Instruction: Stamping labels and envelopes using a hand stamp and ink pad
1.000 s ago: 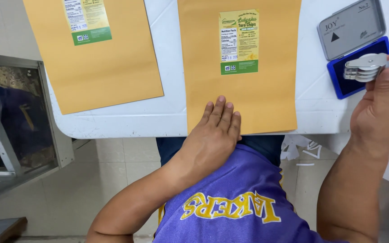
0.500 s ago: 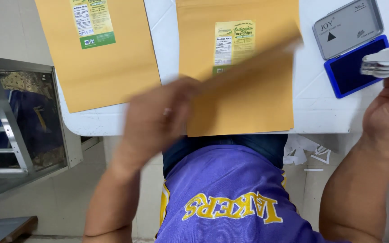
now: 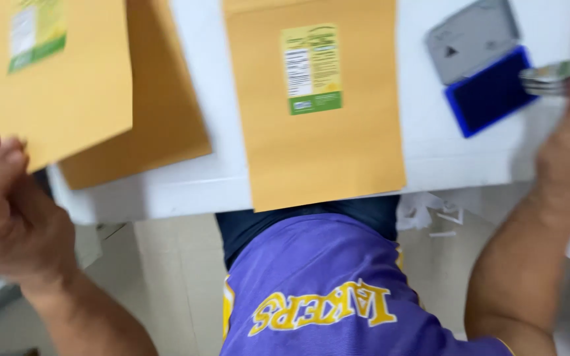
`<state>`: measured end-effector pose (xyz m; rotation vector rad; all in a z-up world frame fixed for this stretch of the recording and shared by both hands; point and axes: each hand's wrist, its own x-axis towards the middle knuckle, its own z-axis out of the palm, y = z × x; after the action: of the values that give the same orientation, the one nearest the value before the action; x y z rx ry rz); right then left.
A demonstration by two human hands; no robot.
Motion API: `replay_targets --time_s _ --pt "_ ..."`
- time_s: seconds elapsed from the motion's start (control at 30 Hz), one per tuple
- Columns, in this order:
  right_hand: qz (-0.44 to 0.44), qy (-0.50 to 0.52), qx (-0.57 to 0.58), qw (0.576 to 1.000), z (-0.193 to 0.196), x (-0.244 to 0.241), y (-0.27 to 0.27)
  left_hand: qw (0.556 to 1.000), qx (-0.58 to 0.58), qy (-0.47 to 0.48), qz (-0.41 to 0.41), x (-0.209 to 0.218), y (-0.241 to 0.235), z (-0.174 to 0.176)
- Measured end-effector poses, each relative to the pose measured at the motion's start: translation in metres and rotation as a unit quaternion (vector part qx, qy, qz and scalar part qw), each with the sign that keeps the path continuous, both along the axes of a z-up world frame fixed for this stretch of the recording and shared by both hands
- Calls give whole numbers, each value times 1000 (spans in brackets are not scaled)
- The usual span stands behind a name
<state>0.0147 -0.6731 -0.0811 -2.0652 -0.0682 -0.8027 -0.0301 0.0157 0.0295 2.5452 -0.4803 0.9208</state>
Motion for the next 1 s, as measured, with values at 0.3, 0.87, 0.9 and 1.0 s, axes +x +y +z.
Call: replay_targets --time_s 0.3,0.87,0.9,1.0 --pt "69 39 -84 993 61 7 82 972 88 216 23 -21 8 -42" --pt "109 44 -58 991 44 13 101 925 35 285 -250 -15 -215 -60" --pt "134 49 -25 989 48 16 119 926 31 283 -248 -15 -215 -62" --pt "183 38 -38 982 68 28 183 928 36 277 -247 -16 -217 -68"
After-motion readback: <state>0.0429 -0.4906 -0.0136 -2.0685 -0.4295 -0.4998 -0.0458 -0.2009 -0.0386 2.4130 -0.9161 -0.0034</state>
